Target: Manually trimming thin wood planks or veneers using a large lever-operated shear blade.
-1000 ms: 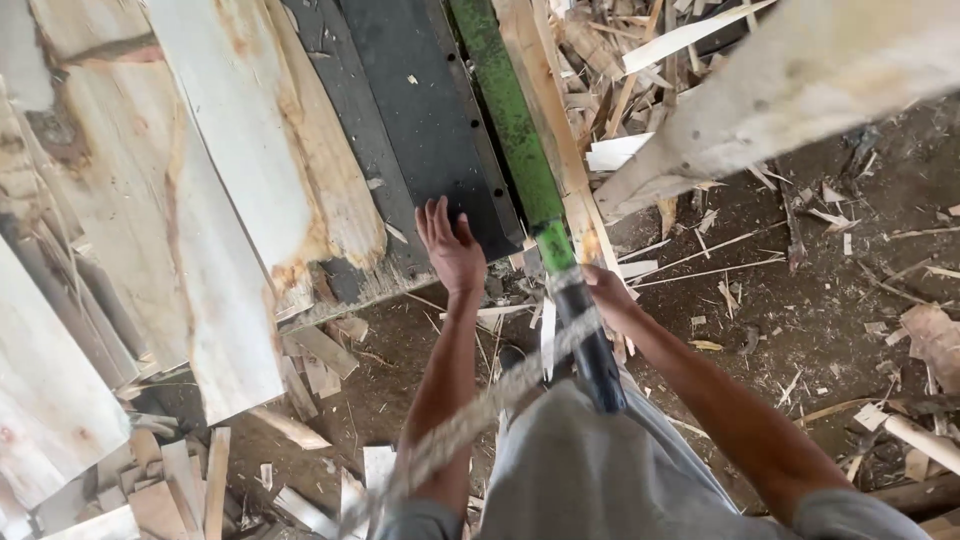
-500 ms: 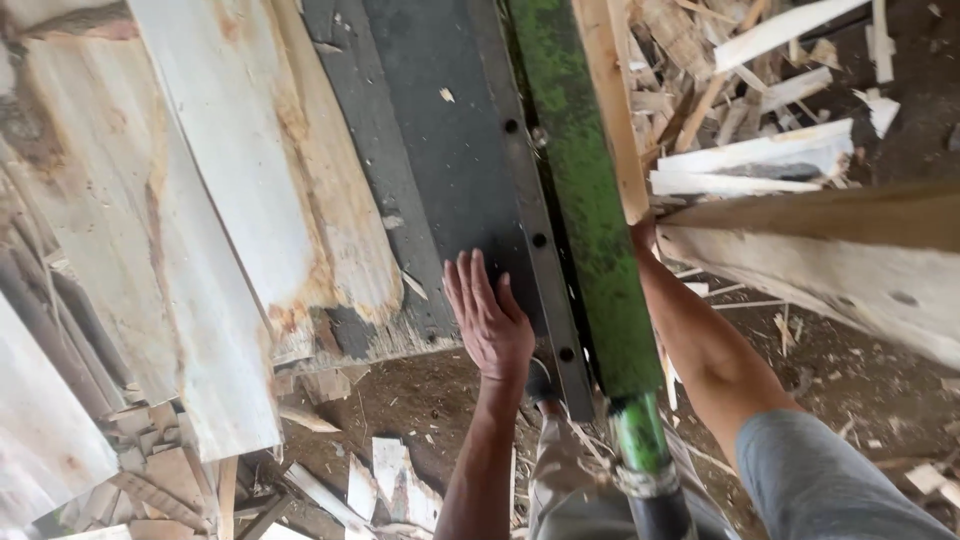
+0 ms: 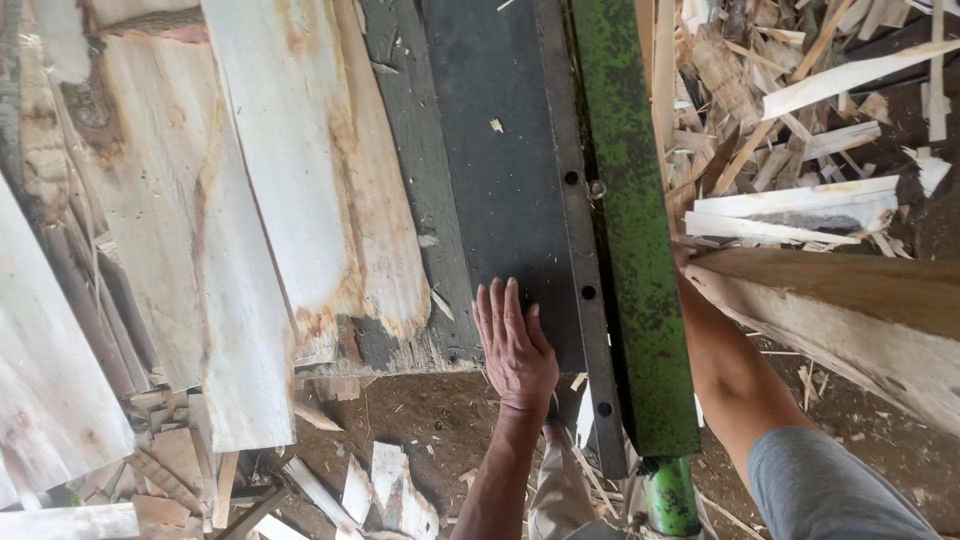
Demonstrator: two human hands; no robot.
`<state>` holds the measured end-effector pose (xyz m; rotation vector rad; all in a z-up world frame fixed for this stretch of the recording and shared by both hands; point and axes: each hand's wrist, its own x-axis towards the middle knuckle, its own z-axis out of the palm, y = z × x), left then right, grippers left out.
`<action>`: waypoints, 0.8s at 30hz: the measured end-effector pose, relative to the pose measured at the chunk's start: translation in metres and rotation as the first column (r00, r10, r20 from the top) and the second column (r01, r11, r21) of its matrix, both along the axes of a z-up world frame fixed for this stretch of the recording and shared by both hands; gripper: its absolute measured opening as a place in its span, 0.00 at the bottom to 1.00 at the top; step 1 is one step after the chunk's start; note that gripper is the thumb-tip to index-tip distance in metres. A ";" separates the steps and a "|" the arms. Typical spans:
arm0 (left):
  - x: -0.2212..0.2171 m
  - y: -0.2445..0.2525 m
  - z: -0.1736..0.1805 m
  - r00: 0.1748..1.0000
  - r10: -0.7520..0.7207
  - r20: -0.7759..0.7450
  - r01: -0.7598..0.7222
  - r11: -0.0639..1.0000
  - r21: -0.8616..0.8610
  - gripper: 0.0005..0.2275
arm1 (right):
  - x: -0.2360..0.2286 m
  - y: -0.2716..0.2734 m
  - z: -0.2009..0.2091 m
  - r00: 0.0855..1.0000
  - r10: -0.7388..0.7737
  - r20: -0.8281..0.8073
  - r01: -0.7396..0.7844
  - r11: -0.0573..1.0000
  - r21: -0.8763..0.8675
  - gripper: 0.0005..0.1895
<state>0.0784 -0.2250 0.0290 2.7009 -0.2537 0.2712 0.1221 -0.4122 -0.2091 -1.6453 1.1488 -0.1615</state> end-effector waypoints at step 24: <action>0.022 0.017 0.113 0.973 -0.052 -0.226 -0.132 0.677 -0.724 0.24 | -0.090 -0.040 0.417 0.774 0.247 0.583 0.171 0.805 -0.568 0.05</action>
